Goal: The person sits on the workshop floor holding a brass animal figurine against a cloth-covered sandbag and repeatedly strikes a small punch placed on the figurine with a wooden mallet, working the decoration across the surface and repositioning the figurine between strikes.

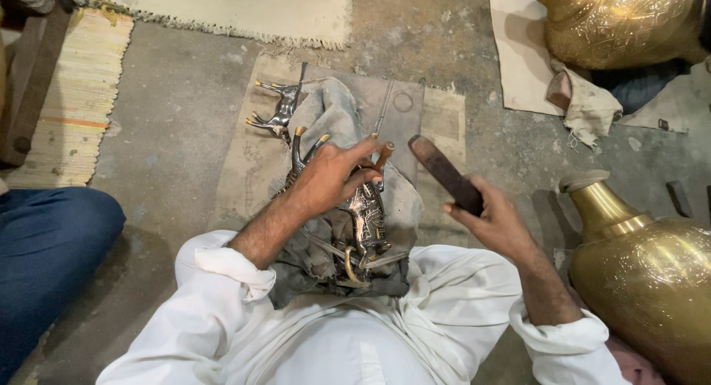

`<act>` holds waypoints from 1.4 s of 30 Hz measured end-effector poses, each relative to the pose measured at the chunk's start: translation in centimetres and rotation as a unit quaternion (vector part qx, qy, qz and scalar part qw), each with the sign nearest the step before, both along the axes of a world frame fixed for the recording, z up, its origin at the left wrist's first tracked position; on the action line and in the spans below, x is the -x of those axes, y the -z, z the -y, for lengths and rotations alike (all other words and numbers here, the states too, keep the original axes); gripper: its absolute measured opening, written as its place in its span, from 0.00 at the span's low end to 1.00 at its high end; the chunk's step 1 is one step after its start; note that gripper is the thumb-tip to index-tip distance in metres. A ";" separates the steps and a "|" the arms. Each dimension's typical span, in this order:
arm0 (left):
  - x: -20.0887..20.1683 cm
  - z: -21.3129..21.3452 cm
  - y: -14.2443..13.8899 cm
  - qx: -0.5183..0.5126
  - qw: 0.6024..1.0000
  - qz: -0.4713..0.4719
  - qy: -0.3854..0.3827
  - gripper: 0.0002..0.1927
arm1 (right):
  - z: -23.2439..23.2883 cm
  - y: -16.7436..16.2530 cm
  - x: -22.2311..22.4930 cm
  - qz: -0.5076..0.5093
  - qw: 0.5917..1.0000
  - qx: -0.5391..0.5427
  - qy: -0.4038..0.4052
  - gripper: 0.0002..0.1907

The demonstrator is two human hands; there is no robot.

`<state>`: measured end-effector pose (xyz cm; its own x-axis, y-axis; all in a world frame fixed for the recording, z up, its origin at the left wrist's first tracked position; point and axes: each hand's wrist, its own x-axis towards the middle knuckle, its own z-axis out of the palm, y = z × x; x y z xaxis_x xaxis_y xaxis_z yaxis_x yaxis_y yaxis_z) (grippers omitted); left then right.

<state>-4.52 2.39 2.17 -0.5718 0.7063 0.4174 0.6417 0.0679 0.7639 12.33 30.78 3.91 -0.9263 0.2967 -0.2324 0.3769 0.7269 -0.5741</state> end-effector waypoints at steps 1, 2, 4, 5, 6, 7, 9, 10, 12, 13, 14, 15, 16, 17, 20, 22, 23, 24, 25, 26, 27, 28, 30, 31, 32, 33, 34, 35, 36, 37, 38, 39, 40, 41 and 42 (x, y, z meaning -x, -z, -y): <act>0.1 -0.1 0.1 0.010 1.000 -0.003 0.004 0.22 | 0.0 -0.4 0.5 -0.065 0.998 0.001 0.008 0.20; 0.2 -0.2 0.1 0.019 1.000 -0.007 0.008 0.21 | 0.0 -1.0 1.0 -0.131 0.991 0.002 0.015 0.18; 0.4 -0.3 0.0 0.025 0.999 -0.015 0.013 0.20 | -0.1 -2.2 2.0 -0.209 0.973 -0.094 -0.020 0.17; 0.4 -0.3 -0.1 0.023 1.000 -0.017 0.013 0.20 | -0.2 -3.0 2.3 -0.219 0.955 -0.188 -0.064 0.20; 0.4 -0.3 -0.1 0.020 1.000 -0.019 0.014 0.20 | -0.2 -3.8 2.5 -0.225 0.927 -0.281 -0.106 0.23; 0.5 -0.4 -0.2 0.024 0.999 -0.021 0.013 0.20 | -0.2 -4.6 2.8 -0.214 0.934 -0.268 -0.102 0.22; 0.5 -0.4 -0.3 0.030 0.999 -0.023 0.015 0.19 | 0.1 -5.9 2.9 -0.190 0.946 -0.246 -0.093 0.20; 0.5 -0.4 -0.3 0.037 0.999 -0.030 0.013 0.19 | 0.2 -6.5 2.9 -0.194 0.932 -0.282 -0.119 0.21; 0.6 -0.4 -0.3 0.058 0.998 -0.036 0.008 0.18 | 0.7 -7.4 2.9 -0.194 0.902 -0.344 -0.175 0.24; 0.5 -0.4 -0.2 0.057 0.998 -0.019 0.015 0.19 | 1.0 -7.7 2.9 -0.178 0.923 -0.306 -0.151 0.23; 0.6 -0.5 -0.2 0.054 0.998 -0.009 0.023 0.19 | 1.1 -7.9 2.9 -0.168 0.940 -0.271 -0.126 0.23; 0.7 -0.5 -0.1 0.048 0.998 0.001 0.027 0.20 | 1.1 -8.1 3.0 -0.158 0.953 -0.236 -0.103 0.22; 0.8 -0.5 -0.1 0.046 0.999 -0.017 0.022 0.19 | 1.1 -8.2 2.9 -0.158 0.942 -0.270 -0.124 0.22; 0.8 -0.5 -0.1 0.044 0.998 -0.029 0.018 0.19 | 1.1 -8.3 2.9 -0.153 0.930 -0.300 -0.147 0.22; 0.8 -0.5 0.0 0.031 0.998 -0.030 0.034 0.19 | 0.8 -8.1 2.7 -0.171 0.937 -0.280 -0.119 0.20; 0.8 -0.6 -0.1 0.019 0.999 -0.033 0.037 0.19 | 0.6 -7.8 2.6 -0.187 0.931 -0.289 -0.119 0.20; 0.8 -0.6 -0.2 0.017 0.999 -0.038 0.032 0.19 | 0.5 -7.6 2.6 -0.188 0.918 -0.318 -0.144 0.20; 0.8 -0.6 -0.3 0.017 0.998 -0.046 0.027 0.19 | 0.5 -7.5 2.6 -0.191 0.904 -0.345 -0.166 0.20; 0.8 -0.5 -0.4 0.035 0.998 -0.037 0.030 0.20 | 0.4 -7.4 2.6 -0.187 0.918 -0.315 -0.150 0.19; 0.9 -0.5 -0.5 0.052 0.997 -0.036 0.034 0.20 | 0.4 -7.3 2.6 -0.188 0.930 -0.286 -0.130 0.17; 0.9 -0.6 -0.6 0.067 0.997 -0.033 0.037 0.21 | 0.4 -7.3 2.6 -0.187 0.941 -0.259 -0.114 0.16; 1.0 -0.6 -0.6 0.053 0.997 -0.038 0.040 0.21 | 0.4 -7.4 2.6 -0.174 0.942 -0.268 -0.105 0.15; 1.0 -0.6 -0.6 0.029 0.998 -0.032 0.043 0.20 | 0.5 -7.5 2.6 -0.131 0.946 -0.282 -0.093 0.14; 0.8 -0.6 -0.5 0.030 0.999 -0.013 0.041 0.20 | 0.6 -7.6 2.5 -0.141 0.936 -0.303 -0.111 0.16; 0.9 -0.6 -0.5 0.030 0.999 -0.005 0.043 0.20 | 0.8 -7.6 2.6 -0.161 0.923 -0.326 -0.122 0.18; 0.9 -0.7 -0.4 0.029 0.999 0.000 0.045 0.19 | 1.0 -7.6 2.6 -0.183 0.909 -0.352 -0.131 0.20; 1.0 -0.8 -0.3 0.033 0.999 -0.013 0.031 0.19 | 1.1 -7.7 2.8 -0.205 0.922 -0.314 -0.096 0.19; 1.0 -0.8 -0.2 0.038 0.999 -0.016 0.016 0.19 | 1.3 -7.8 2.9 -0.217 0.935 -0.274 -0.066 0.19; 0.8 -0.8 -0.2 0.045 0.999 -0.012 0.000 0.19 | 1.4 -7.9 2.9 -0.223 0.946 -0.231 -0.037 0.19; 0.7 -0.7 -0.1 0.038 0.999 -0.004 0.002 0.20 | 1.4 -7.9 3.0 -0.167 0.946 -0.270 -0.070 0.20; 0.6 -0.6 -0.1 0.033 0.999 -0.003 0.004 0.21 | 1.3 -7.9 3.1 -0.117 0.939 -0.308 -0.102 0.22; 0.7 -0.6 -0.3 0.026 1.000 -0.008 0.007 0.22 | 1.0 -7.8 3.1 -0.072 0.927 -0.346 -0.129 0.25; 0.7 -0.4 -0.4 0.007 1.000 0.001 0.002 0.20 | 0.7 -7.6 3.1 -0.059 0.923 -0.354 -0.138 0.24; 0.6 -0.1 -0.5 -0.013 1.000 0.015 -0.002 0.19 | 0.3 -7.1 3.0 -0.042 0.920 -0.362 -0.146 0.23; 0.4 0.0 -0.7 -0.036 0.999 0.031 -0.008 0.17 | -0.2 -6.4 2.8 -0.022 0.914 -0.373 -0.157 0.21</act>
